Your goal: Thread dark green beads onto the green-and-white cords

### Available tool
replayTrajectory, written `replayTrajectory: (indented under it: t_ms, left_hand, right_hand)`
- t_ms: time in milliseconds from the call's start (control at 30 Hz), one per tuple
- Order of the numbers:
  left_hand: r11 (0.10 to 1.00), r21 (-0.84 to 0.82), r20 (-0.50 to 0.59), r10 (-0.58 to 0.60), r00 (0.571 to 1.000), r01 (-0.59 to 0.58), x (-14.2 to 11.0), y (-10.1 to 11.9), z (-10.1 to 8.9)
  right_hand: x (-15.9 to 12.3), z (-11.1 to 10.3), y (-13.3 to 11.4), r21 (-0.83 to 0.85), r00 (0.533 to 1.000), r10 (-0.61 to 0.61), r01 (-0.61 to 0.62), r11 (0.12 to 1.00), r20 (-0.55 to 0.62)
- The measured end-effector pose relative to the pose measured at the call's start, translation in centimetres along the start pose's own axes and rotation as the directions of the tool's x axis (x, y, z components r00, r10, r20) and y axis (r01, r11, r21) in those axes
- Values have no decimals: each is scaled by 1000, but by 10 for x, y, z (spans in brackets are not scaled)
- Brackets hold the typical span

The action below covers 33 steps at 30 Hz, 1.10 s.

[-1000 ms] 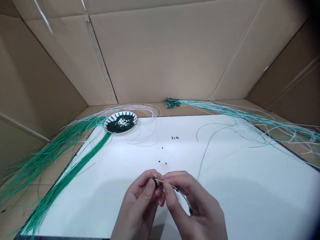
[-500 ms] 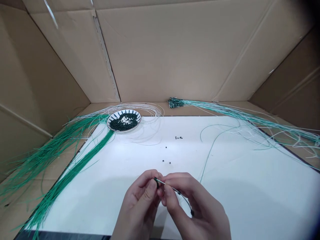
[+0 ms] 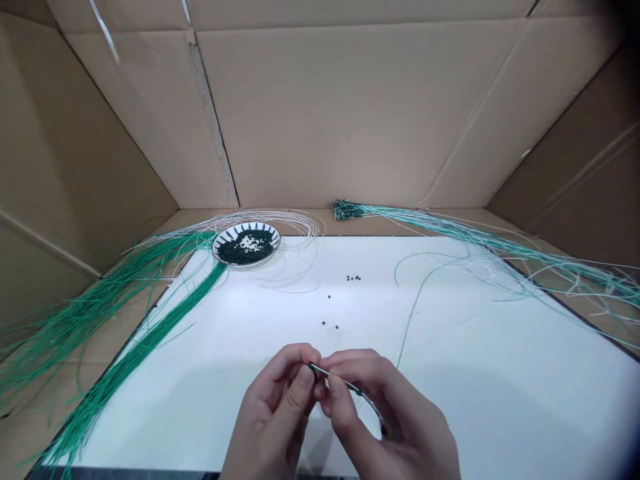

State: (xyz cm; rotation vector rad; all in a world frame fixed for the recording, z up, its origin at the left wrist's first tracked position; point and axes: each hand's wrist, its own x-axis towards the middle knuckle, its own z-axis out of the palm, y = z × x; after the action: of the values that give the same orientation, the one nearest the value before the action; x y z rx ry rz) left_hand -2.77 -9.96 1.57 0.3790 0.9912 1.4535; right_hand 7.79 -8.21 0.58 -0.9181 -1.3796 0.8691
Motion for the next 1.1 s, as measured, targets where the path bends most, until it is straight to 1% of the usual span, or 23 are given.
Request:
replayTrajectory:
  t_ms: [200,433,533,667,733,833,933,1000,1100]
  left_hand:
    - [997,61,48,52,998,-54,-1,-1,-3]
    - [985,136,54,95,994,-102,-2,-1,-6]
    - [979,162,39,115,993,-120,-3,-2,-5]
    - [946,238,28,222,975,-222,-5,-5,-5]
    - [934,258,41,246,968,-248,-5,-5,-6]
    - [951,243,78,176,981,-190,-3,-3,-10]
    - [973,205,100,90,991,-109,1,-1,-12]
    - [980,180,108,71,992,-90,3,-2,-13]
    - [983,152,113,85,990,-101,3,-5,-11]
  right_hand:
    - [-2,-1,-4,34,995,96,-96,995,19]
    - [-3,-1,-5,44,993,116,-116,992,-2]
    - [-4,-1,-5,55,994,106,-106,993,8]
    - [-4,-2,-5,47,998,49,-50,998,32]
    - [-2,-4,-5,54,999,16,-19,998,52]
    - [1,-8,-3,95,994,1,-11,995,106]
    - [3,-11,1,129,987,28,-49,990,159]
    - [2,-10,5,154,986,54,-79,985,159]
    - [-2,-5,10,213,988,108,-129,968,108]
